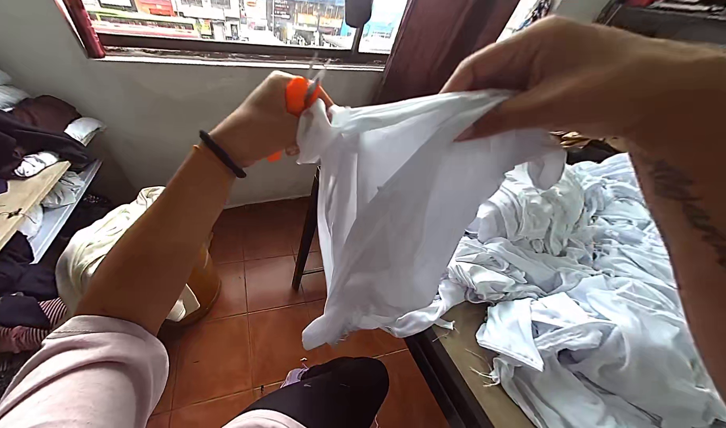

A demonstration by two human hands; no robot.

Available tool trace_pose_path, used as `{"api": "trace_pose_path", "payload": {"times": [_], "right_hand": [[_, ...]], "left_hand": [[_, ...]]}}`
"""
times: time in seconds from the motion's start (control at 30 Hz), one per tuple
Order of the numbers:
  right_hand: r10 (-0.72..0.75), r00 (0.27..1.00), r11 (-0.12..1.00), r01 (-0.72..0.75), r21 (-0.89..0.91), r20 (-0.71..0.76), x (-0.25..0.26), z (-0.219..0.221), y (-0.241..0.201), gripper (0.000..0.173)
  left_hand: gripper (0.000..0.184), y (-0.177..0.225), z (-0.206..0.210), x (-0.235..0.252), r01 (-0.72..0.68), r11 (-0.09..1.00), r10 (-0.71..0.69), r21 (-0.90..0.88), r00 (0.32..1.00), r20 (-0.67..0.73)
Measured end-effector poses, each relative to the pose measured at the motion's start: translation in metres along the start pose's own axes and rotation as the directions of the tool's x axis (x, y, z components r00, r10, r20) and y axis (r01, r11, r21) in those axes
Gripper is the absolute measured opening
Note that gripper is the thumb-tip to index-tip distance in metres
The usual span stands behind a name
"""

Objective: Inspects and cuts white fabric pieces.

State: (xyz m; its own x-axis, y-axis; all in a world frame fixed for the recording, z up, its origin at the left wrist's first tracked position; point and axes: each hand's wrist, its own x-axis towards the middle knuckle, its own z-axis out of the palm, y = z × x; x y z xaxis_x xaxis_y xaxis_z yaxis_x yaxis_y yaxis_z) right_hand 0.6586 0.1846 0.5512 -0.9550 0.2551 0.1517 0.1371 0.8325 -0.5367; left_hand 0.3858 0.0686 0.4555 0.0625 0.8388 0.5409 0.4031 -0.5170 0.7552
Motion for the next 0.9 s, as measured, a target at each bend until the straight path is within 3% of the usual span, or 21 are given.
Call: {"api": "trace_pose_path", "payload": {"times": [0.1,0.13,0.23,0.33,0.47,0.53,0.63,0.73,0.8,0.9], "right_hand": [[0.171,0.984,0.922,-0.145,-0.359,0.043,-0.006,-0.004,0.012,0.014],[0.2,0.979,0.905,-0.166,-0.393,0.047,-0.009,-0.003,0.017,0.017],[0.16,0.987,0.962,-0.157,-0.225,-0.004,-0.018,-0.002,0.037,0.02],[0.016,0.984,0.995,0.003,0.103,-0.179,-0.023,0.013,0.053,0.027],[0.104,0.914,0.9,0.081,0.428,-0.393,-0.018,0.034,0.047,0.028],[0.172,0.869,0.905,0.046,0.423,-0.464,-0.015,0.043,0.033,0.026],[0.193,0.882,0.924,-0.016,0.381,-0.43,-0.004,0.048,0.014,0.027],[0.226,0.898,0.926,-0.077,0.37,-0.378,0.017,0.058,-0.011,0.026],[0.239,0.909,0.926,-0.107,0.362,-0.341,0.031,0.066,-0.023,0.026],[0.241,0.918,0.94,-0.14,0.311,-0.315,0.036,0.066,-0.034,0.023]], "left_hand": [[0.02,0.008,-0.01,-0.003,0.003,1.0,-0.003,0.0,0.999,-0.049],[0.021,0.01,-0.012,-0.004,-0.009,1.0,0.009,-0.011,0.998,-0.065],[0.024,0.02,-0.02,-0.006,-0.026,1.0,0.027,0.009,0.989,-0.148],[0.023,0.027,-0.025,-0.009,-0.01,0.993,0.036,0.12,0.976,-0.214],[0.02,0.028,-0.038,-0.011,0.003,0.986,0.045,0.165,0.956,-0.289],[0.017,0.027,-0.046,-0.012,0.031,0.977,0.047,0.211,0.934,-0.354],[0.008,0.025,-0.043,-0.012,0.124,0.892,0.077,0.434,0.906,-0.416],[0.029,0.031,-0.005,-0.016,0.02,0.843,0.139,0.537,0.957,-0.253],[0.032,0.028,0.032,-0.018,-0.051,0.838,0.165,0.543,0.973,-0.162],[0.018,0.013,0.054,-0.017,0.087,0.748,0.031,0.658,0.986,-0.166]]}}
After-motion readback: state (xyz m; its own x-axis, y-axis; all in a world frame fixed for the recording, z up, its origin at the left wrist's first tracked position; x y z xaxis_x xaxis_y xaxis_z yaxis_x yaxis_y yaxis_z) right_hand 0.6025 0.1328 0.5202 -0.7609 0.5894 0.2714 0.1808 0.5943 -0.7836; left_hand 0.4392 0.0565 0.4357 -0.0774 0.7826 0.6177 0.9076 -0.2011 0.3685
